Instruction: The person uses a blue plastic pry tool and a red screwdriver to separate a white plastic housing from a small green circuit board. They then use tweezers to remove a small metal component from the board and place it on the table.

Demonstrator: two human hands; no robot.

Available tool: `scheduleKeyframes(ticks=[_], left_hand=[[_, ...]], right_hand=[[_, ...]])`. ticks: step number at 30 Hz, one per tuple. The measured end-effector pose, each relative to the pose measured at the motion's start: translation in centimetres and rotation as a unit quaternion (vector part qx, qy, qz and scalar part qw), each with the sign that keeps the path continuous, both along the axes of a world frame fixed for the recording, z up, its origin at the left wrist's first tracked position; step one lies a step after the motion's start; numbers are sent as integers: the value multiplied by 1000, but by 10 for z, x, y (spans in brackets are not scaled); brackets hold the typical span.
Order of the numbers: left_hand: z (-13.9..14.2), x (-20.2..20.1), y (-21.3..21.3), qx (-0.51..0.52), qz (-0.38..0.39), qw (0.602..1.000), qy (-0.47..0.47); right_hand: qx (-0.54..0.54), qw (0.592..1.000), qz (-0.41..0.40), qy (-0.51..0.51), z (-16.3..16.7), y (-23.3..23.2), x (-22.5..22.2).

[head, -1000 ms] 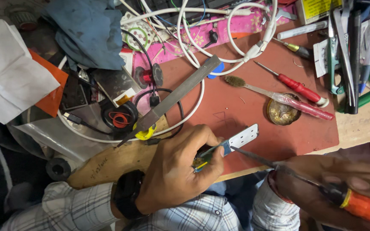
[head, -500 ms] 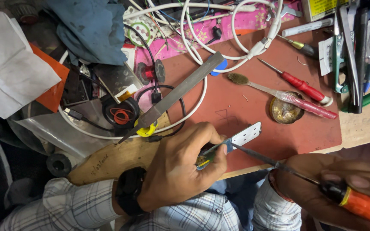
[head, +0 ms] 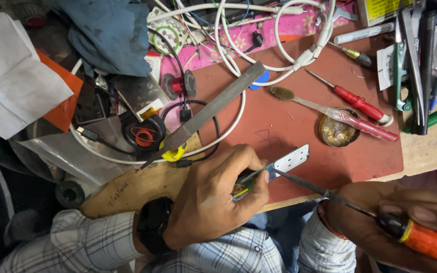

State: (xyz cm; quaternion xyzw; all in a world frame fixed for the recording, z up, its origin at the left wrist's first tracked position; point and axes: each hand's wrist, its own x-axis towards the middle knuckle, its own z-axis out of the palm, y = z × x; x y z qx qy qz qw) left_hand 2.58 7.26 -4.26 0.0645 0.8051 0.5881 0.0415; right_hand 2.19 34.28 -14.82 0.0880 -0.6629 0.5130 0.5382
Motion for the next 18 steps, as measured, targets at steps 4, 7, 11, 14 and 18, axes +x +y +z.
scheduleKeyframes(ticks=[4, 7, 11, 14, 18], left_hand=[[1, 0, 0, 3, 0, 1000, -2], [1, 0, 0, -1, -1, 1000, -2], [1, 0, 1, -5, 3, 1000, 5], [1, 0, 0, -6, 1, 1000, 4], [1, 0, 0, -3, 2, 1000, 7]], right_hand=[[-7, 1000, -21, -11, -2, 0, 1], [19, 1000, -19, -6, -2, 2, 1], [0, 1000, -21, -20, -8, 9, 6], [-14, 999, -32, -39, -18, 20, 15], [-30, 997, -15, -70, -36, 37, 31]])
